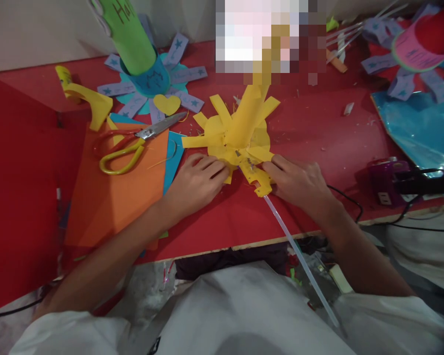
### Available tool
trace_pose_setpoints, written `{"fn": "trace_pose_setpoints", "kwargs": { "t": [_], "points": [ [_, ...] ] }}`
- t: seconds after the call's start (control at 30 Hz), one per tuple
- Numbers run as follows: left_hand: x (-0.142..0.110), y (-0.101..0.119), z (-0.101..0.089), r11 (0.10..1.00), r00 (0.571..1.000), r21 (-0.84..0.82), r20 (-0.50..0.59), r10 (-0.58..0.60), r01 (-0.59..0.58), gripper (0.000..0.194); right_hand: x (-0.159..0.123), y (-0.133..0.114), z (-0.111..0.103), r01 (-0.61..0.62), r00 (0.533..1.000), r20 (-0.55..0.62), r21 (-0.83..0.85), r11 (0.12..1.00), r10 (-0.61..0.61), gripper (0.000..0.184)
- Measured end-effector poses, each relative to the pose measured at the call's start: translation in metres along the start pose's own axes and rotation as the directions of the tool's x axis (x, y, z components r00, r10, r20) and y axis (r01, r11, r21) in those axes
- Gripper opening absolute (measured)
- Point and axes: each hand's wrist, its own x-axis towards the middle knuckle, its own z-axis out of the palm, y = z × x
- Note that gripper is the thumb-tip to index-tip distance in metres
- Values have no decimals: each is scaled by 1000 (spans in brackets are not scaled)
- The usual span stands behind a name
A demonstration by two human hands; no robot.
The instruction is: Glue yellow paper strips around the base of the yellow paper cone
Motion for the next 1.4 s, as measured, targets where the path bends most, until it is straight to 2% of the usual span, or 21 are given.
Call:
{"fn": "trace_pose_setpoints", "kwargs": {
  "t": [0.53, 0.7, 1.0, 1.2, 1.4],
  "points": [
    [-5, -3, -5, 998, 998, 29, -33, 47, -46, 29, 20, -3, -10, 53, 994, 93, 6, 999, -53, 23],
    [-5, -3, -5, 999, 998, 23, -41, 42, -41, 29, 17, -2, -13, 66, 992, 107, -12, 998, -64, 21],
    [-6, -3, -3, 1000, 999, 5, -32, 27, -26, 31, 8, 7, -13, -1, 982, 189, 11, 1000, -1, 20],
    [-6, -4, -2, 1000, 999, 3, -32, 22, -22, 31, 7, 7, -14, -8, 983, 185, 11, 1000, 6, 21],
    [-6, -3, -3, 999, 1000, -39, -24, 13, -14, 31, 17, 0, -15, 39, 985, 167, -9, 999, -37, 21]
  ]
}}
